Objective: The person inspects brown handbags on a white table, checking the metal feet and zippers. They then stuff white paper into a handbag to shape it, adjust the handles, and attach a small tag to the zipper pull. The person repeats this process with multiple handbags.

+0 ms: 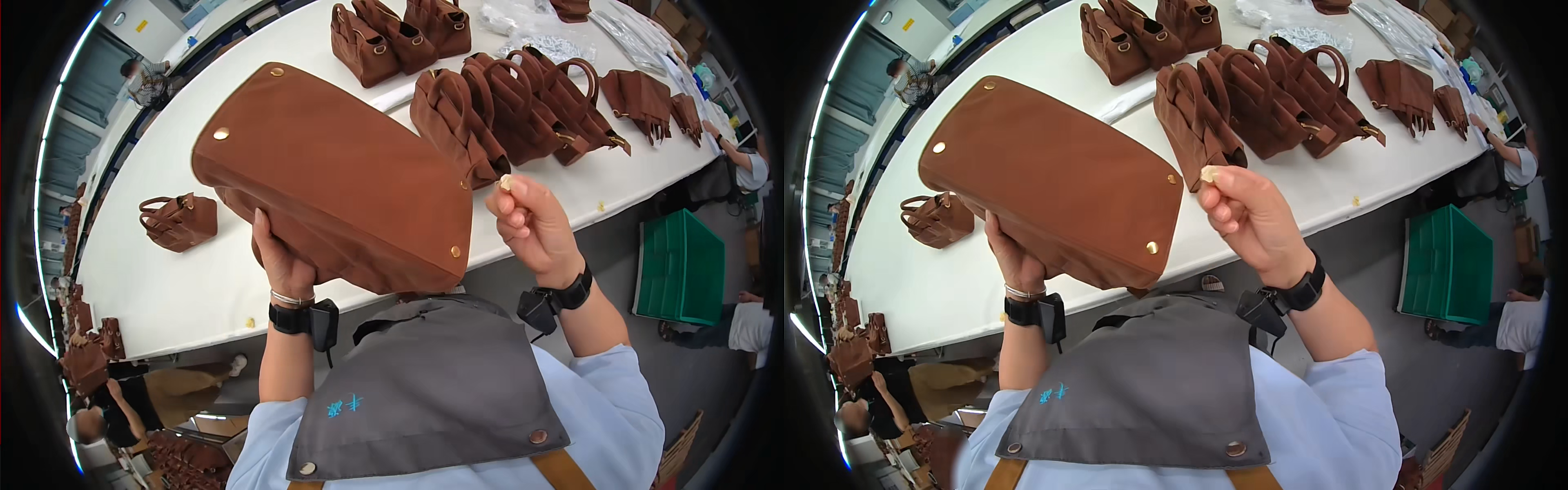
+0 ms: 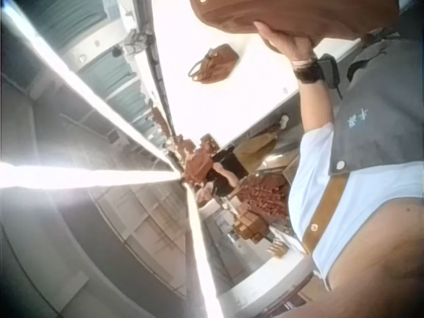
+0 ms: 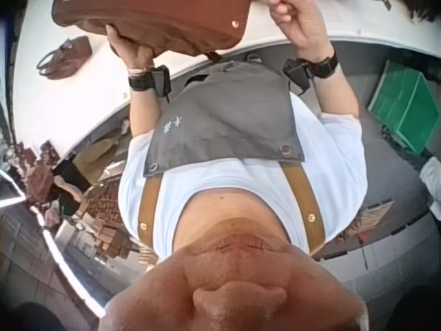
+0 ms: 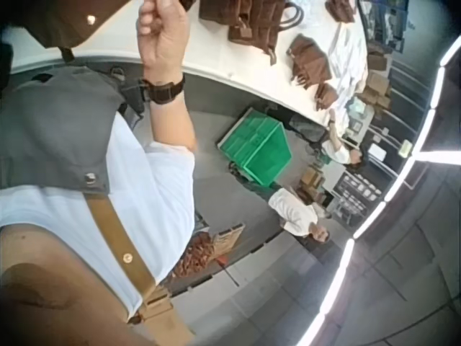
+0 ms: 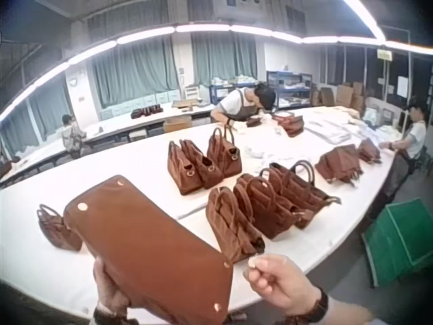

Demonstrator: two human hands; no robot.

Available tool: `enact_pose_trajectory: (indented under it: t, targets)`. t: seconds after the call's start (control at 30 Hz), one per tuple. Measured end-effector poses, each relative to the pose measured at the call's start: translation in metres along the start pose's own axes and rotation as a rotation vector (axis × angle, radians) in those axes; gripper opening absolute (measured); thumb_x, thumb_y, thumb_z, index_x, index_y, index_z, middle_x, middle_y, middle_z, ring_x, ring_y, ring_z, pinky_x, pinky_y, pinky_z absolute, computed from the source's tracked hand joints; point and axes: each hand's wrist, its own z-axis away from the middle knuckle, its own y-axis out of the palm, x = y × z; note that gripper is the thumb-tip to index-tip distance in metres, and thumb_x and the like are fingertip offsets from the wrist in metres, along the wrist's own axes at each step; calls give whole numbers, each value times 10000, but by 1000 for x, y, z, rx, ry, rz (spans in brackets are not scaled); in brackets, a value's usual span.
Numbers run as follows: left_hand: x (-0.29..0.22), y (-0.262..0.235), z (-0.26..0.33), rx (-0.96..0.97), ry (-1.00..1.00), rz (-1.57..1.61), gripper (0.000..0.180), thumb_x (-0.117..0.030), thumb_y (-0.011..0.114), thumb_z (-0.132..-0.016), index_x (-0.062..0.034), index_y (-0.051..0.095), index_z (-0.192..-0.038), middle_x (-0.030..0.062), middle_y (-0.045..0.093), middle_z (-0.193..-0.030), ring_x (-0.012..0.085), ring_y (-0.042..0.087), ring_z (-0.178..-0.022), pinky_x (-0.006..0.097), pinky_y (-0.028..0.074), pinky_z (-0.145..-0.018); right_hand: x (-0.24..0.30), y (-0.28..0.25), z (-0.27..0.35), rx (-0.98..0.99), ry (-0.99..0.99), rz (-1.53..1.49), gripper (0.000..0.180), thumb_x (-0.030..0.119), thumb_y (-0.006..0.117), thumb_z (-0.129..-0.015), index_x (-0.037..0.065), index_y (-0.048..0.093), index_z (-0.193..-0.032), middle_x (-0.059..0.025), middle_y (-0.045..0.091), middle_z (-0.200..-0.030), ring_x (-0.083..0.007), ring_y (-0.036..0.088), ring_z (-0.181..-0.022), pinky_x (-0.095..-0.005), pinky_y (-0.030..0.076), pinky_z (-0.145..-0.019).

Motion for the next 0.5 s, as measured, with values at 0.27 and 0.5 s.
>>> enact_pose_trajectory:
  t: [0.27, 0.5]
  targets:
    - [4, -9, -8, -36, 56, -137, 562, -435, 650, -912, -93, 512, -1337, 53, 566, -1351, 247, 520, -1239, 429, 416, -1062, -2, -16, 17, -308, -70, 279, 167, 132, 601, -960, -9, 669, -1017, -59, 661, -818, -82, 564, -659, -221, 436, -576]
    - [-34, -6, -45, 182, 31, -811, 552, -249, 697, -845, 15, 511, -1292, 154, 608, -1228, 271, 607, -1118, 423, 503, -974, 21, -143, 40, -747, -135, 677, 177, 150, 644, -928, -12, 707, -964, -40, 675, -802, -85, 575, -652, -219, 434, -553]
